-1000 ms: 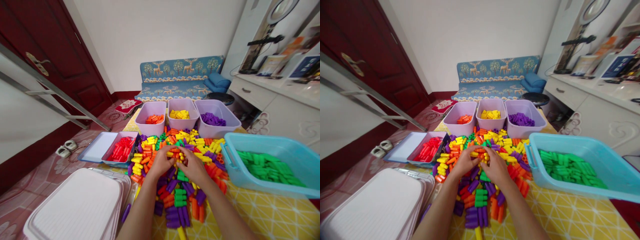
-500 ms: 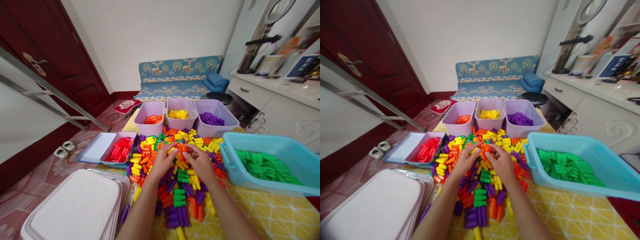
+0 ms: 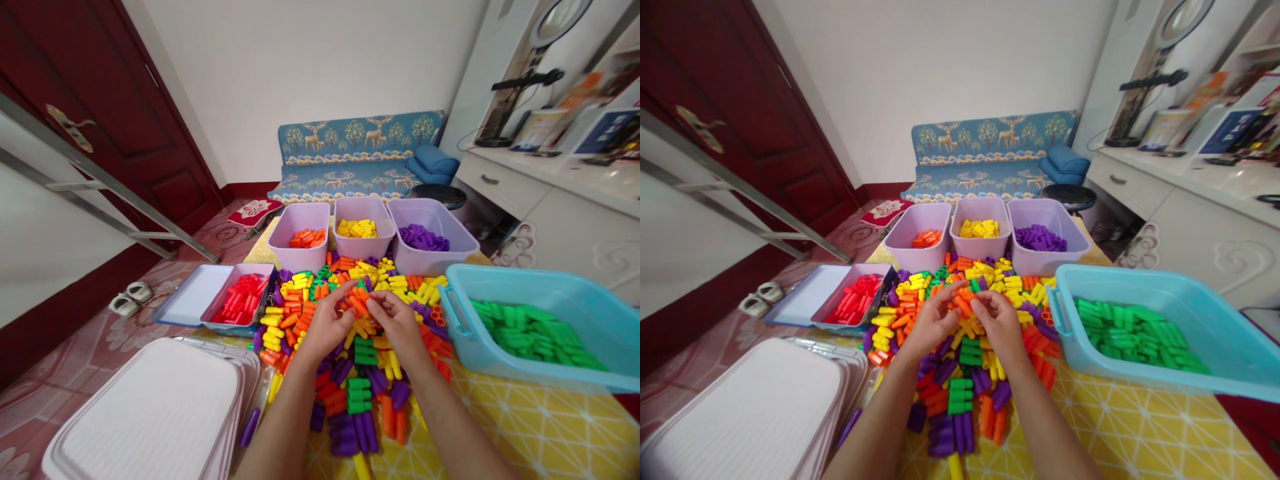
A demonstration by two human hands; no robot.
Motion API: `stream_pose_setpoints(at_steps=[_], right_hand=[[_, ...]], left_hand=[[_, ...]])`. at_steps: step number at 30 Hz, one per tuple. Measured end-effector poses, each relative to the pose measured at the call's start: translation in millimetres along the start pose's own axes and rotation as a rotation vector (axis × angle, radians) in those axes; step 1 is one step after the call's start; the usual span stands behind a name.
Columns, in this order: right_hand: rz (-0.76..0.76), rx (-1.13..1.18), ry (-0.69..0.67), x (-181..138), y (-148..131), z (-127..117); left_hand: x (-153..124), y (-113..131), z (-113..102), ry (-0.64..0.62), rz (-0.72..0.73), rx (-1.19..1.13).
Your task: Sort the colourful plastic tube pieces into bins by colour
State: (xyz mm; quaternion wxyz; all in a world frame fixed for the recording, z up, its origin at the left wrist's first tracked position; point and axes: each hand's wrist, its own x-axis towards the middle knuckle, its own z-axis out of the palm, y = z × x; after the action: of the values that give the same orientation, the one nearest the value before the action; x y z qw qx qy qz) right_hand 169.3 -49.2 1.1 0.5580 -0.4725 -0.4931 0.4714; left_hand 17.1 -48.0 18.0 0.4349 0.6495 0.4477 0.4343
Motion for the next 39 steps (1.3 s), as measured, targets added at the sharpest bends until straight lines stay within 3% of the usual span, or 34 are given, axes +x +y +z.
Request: stream_pose_setpoints(at_steps=[5, 10, 12, 16, 21, 24, 28, 33, 36, 39], right_hand=[[-0.014, 0.029, 0.100, -3.0, -1.9, 2.1], [-0.017, 0.045, 0.242, -3.4, 4.8, 0.7], [-0.018, 0.030, 0.204, -3.2, 6.7, 0.8], [-0.037, 0.003, 0.085, -4.6, 6.8, 3.3], [-0.049, -0.037, 0.110, -4.8, 8.8, 2.4], [-0.069, -0.017, 0.089, -3.7, 12.3, 0.2], [-0.088, 0.004, 0.077, -3.4, 16.7, -0.5], [-0.080, 0.024, 0.080, -5.0, 17.5, 1.7], [-0.085, 0.028, 0.090, -5.8, 16.4, 2.5], [-0.095, 0.029, 0.092, -6.3, 17.0, 2.8]], left_hand=[[0.9, -4.0, -3.1, -0.001, -0.020, -0.067], [7.1, -13.2, -18.0, 0.196, -0.084, -0.034], [8.4, -14.4, -22.5, 0.224, -0.132, -0.042], [5.6, -7.8, -17.9, 0.090, -0.178, -0.058], [1.5, -8.5, -2.0, 0.023, -0.101, 0.027], [4.5, -9.9, -3.5, 0.086, -0.081, 0.065], [23.5, 10.3, -32.1, 0.381, -0.014, 0.251], [78.7, 35.6, -90.6, 0.669, 0.088, 0.678], [108.1, 26.6, -110.1, 0.613, 0.055, 0.845], [111.6, 8.4, -108.0, 0.533, 0.151, 0.894]])
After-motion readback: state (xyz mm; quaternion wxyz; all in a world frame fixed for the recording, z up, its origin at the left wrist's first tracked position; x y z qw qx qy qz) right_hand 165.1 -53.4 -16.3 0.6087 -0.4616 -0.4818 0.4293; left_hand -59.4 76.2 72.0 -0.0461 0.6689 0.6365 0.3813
